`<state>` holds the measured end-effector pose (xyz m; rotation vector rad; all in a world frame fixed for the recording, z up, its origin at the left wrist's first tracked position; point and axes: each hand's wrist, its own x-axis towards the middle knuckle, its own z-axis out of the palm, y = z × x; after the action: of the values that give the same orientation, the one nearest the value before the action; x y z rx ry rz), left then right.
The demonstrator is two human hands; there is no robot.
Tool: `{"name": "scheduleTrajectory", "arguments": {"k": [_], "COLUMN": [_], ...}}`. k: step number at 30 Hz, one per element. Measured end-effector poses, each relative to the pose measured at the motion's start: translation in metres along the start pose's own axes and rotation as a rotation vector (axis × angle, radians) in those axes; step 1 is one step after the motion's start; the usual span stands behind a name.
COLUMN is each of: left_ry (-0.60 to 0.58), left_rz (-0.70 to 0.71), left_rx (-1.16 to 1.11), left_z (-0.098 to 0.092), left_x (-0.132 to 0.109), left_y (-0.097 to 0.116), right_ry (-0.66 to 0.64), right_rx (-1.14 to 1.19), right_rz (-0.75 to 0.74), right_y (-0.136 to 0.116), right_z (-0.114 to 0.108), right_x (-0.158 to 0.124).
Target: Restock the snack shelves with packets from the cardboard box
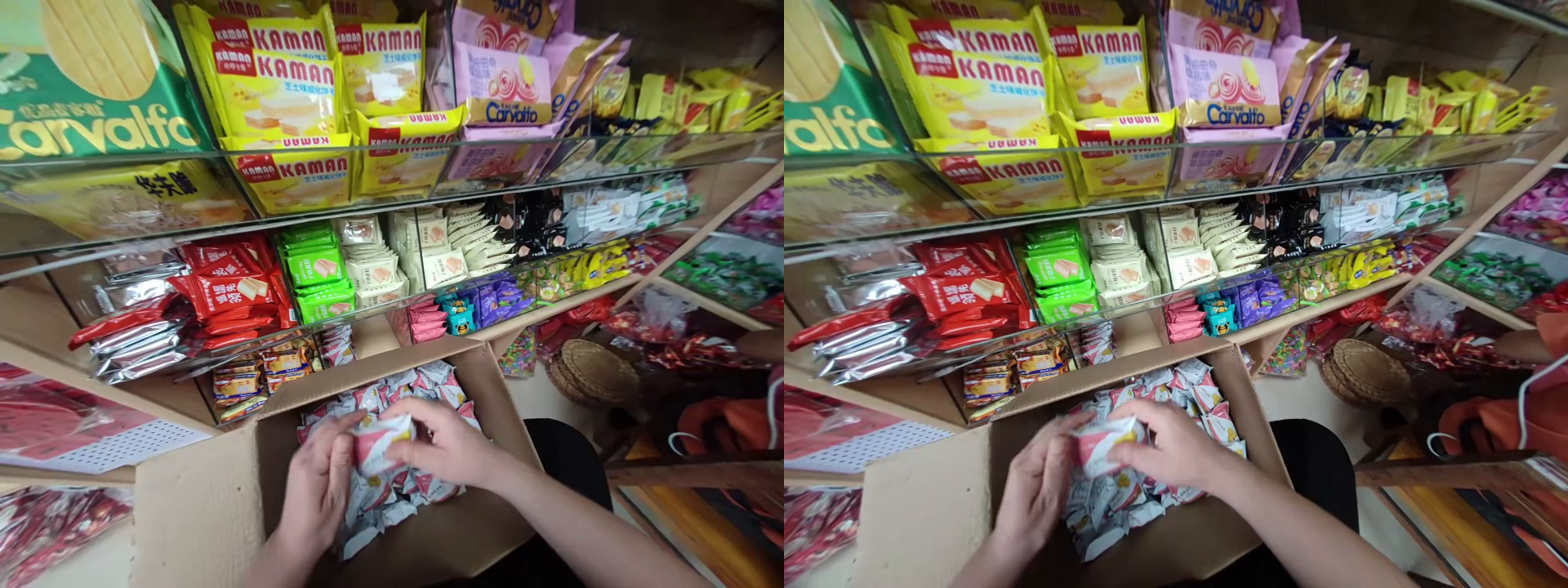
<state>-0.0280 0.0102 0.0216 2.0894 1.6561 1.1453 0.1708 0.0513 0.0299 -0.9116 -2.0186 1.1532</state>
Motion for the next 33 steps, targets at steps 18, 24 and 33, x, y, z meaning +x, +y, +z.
{"name": "scheduleTrajectory", "arguments": {"k": [18,24,33], "left_ry": [-0.208,-0.171,-0.111], "left_rz": [-0.170,-0.192,-0.152], "left_rx": [0.647,0.559,0.528], "left_z": [-0.042,-0.040,-0.036], "left_x": [0.034,0.029,0.028], "left_y": [-0.060,-0.067,-0.070], "right_ry": [-0.404,-0.516,-0.638], "right_rx": [-0.827,-0.862,-0.961], "right_rz": [0.211,0.160,0.000], "right_y": [0.083,0.111,0.130], "right_z": [0.022,0.057,0.065], "right_x": [0.194,0.214,0.227]}}
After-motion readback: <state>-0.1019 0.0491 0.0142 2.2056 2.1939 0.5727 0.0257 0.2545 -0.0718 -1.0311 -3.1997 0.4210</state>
